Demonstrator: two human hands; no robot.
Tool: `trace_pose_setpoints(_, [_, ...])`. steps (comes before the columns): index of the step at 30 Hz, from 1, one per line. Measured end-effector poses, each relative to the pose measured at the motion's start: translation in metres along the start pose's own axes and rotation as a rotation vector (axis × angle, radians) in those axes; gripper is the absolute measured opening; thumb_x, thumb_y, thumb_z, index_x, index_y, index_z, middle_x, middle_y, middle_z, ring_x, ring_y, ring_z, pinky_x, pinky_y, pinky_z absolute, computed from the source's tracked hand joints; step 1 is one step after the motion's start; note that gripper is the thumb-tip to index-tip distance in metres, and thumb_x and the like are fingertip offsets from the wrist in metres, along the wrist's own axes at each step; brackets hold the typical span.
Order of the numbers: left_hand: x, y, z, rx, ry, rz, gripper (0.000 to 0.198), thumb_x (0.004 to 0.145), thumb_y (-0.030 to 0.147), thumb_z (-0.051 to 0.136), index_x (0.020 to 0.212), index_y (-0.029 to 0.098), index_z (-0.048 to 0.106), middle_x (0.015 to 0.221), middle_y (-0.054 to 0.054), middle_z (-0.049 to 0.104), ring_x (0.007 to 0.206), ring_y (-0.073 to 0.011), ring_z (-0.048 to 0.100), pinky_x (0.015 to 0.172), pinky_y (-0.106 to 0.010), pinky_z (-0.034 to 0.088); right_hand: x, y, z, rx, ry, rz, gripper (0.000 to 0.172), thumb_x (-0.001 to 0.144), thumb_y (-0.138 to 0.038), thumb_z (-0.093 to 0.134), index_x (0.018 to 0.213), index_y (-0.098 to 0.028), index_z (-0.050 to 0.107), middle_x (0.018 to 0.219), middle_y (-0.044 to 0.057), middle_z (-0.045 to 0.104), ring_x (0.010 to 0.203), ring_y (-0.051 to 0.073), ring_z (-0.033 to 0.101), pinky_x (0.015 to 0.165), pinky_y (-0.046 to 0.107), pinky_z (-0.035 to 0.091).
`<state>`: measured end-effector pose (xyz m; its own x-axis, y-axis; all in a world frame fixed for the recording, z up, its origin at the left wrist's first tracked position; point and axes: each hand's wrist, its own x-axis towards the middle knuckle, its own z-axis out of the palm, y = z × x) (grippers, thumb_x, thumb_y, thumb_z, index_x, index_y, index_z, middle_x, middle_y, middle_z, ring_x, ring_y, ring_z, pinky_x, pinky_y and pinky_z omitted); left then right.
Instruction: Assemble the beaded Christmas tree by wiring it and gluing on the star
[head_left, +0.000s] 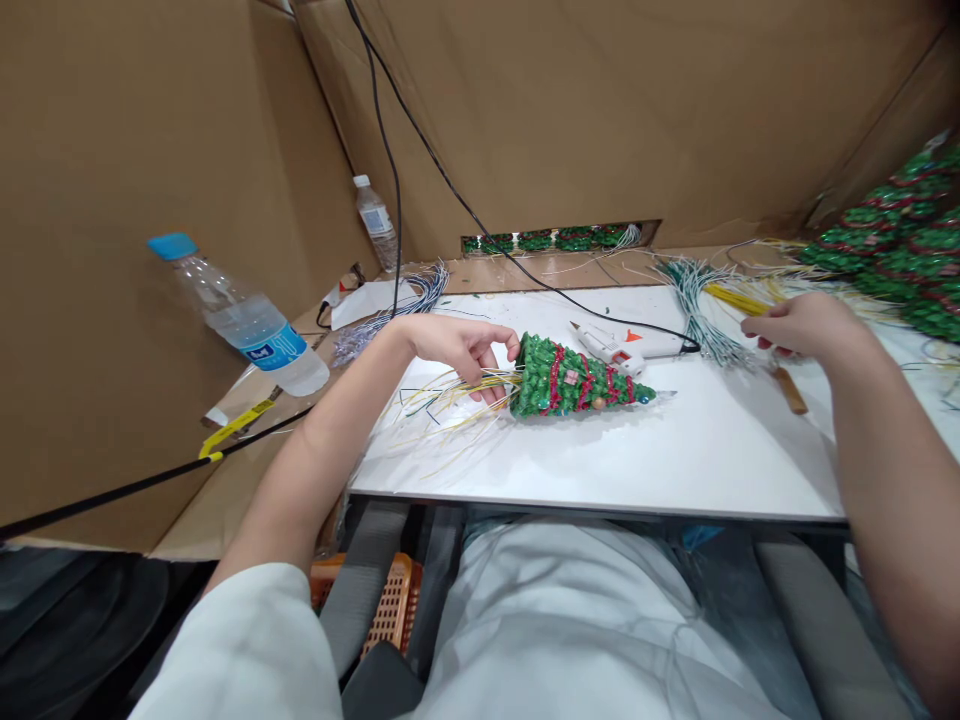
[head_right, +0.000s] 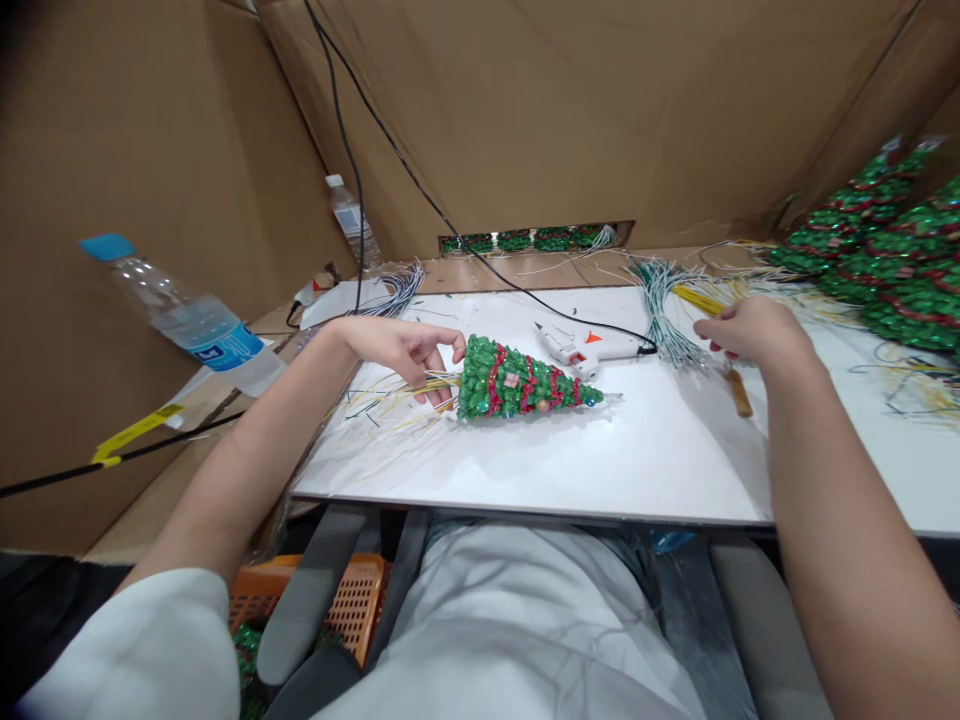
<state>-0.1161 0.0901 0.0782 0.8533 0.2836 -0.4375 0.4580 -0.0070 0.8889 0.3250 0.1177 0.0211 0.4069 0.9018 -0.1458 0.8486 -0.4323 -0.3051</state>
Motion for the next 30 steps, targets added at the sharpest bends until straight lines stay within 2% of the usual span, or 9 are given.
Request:
trace_pose_setpoints(8, [-0.0002,-0.0007,-0.0006,-0.002,0.000,0.007,0.046,0.076,0.020,0.081,0.098,0.022,0.041,0.090,-0.009,0.079,0.087,-0.0227,0.075,0.064,-0.024,0.058,0.0032,0.0023,0.0011,0.014,0.009,0.002,0.027,0.079,-0.042,0.060,0.074,-0.017,0.070,0.077,0.007,0.070,0.062,0.019,0.058,0.063,0.033,0.047])
trace_pose_setpoints(17, [0.0006,0.0026,0.0011,-0.017,0.030,-0.023,0.052,0.066,0.016,0.086,0.094,0.021,0.043,0.087,-0.011,0.078,0.086,-0.0256,0.075,0.067,-0.028,0.060,0.0076,0.0044,0.0035,0.009,0.016,0.011,0.026,0.078,-0.042,0.061,0.075,-0.018,0.069,0.078,0.006,0.070,0.062,0.018,0.059,0.061,0.032,0.047])
trace_pose_setpoints(22, [-0.0002,0.0028,0.0013,-0.004,-0.009,0.002,0.046,0.074,0.018,0.081,0.095,0.023,0.041,0.089,-0.009,0.079,0.085,-0.0224,0.076,0.064,-0.024,0.060,0.0069,0.0034,0.0025,-0.011,0.003,0.004,0.025,0.079,-0.042,0.060,0.074,-0.019,0.068,0.079,0.005,0.070,0.064,0.019,0.059,0.062,0.032,0.047])
trace_pose_setpoints(30, [0.0001,0.0014,0.0010,0.000,-0.008,0.012,0.044,0.077,0.020,0.080,0.096,0.022,0.041,0.091,-0.009,0.078,0.087,-0.0219,0.075,0.065,-0.023,0.059,0.0089,0.0040,0.0033,0.005,0.012,-0.001,0.026,0.078,-0.043,0.061,0.073,-0.018,0.069,0.081,0.006,0.071,0.064,0.020,0.060,0.063,0.034,0.049])
